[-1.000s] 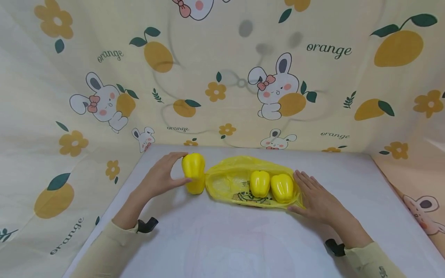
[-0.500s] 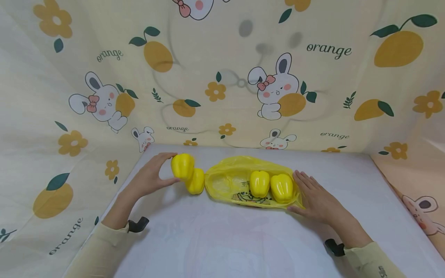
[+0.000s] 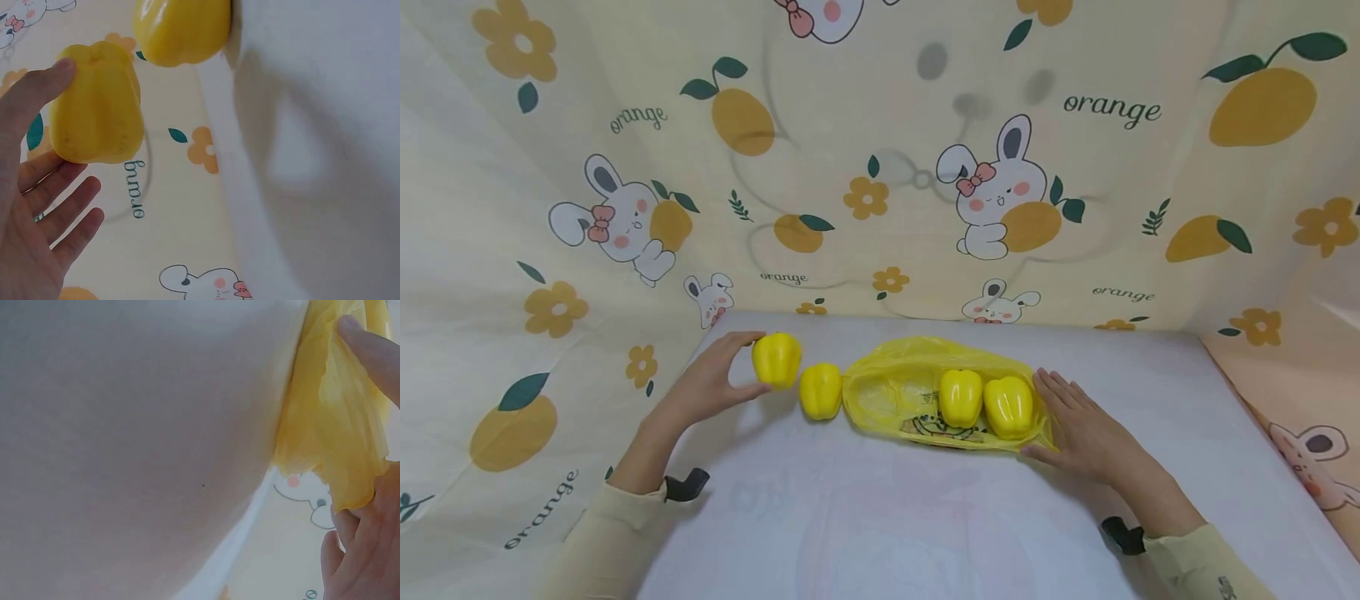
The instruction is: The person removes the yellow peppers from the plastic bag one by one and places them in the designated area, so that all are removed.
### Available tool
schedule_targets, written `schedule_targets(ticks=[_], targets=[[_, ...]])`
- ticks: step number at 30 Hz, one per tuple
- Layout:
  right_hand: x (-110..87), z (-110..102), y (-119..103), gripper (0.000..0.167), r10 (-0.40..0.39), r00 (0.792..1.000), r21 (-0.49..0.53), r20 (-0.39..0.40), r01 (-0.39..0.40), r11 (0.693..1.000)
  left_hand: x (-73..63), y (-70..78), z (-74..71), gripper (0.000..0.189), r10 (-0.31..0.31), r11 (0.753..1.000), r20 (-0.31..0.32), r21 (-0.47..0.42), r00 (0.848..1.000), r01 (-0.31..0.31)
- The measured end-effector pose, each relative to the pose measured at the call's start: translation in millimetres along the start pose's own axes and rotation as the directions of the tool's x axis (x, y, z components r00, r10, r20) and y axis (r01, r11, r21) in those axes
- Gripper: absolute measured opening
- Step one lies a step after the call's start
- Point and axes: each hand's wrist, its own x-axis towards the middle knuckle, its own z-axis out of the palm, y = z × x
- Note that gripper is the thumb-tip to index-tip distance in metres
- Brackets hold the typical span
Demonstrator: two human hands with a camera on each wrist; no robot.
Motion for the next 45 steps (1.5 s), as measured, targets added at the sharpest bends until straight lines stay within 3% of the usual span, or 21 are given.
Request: schedule_targets(ticks=[18,24,32,45], targets=[[-0.3,0.4,1.9,0.118,-0.004,1.000,0.013,-0.003,0.004,1.000,-2.3,-19.0,18.2,0.087,-0.059,0.998,0.078,0.004,0.995,0.059],[-0.7,0.2,2.1,0.117,-0.014,1.000,0.005,-0.014,0.014,1.000,-1.1,-23.9,25.4,0.088,-0.055,0.998,0.097,0.005,0.994,0.055],[0.5,-3.3,-1.5,0.120,0.029,0.999,0.028,0.025,-0.029,0.999,-2.0,-27.1,32.1,0.088,-0.032,0.999,0.113,0.006,0.993,0.031],[0.3,-1.4,0.4,0.119,0.022,0.999,0.019,0.025,-0.023,1.000,-1.3,-26.4,35.9,0.089,-0.017,1.000,0.126,0.015,0.992,0.015]])
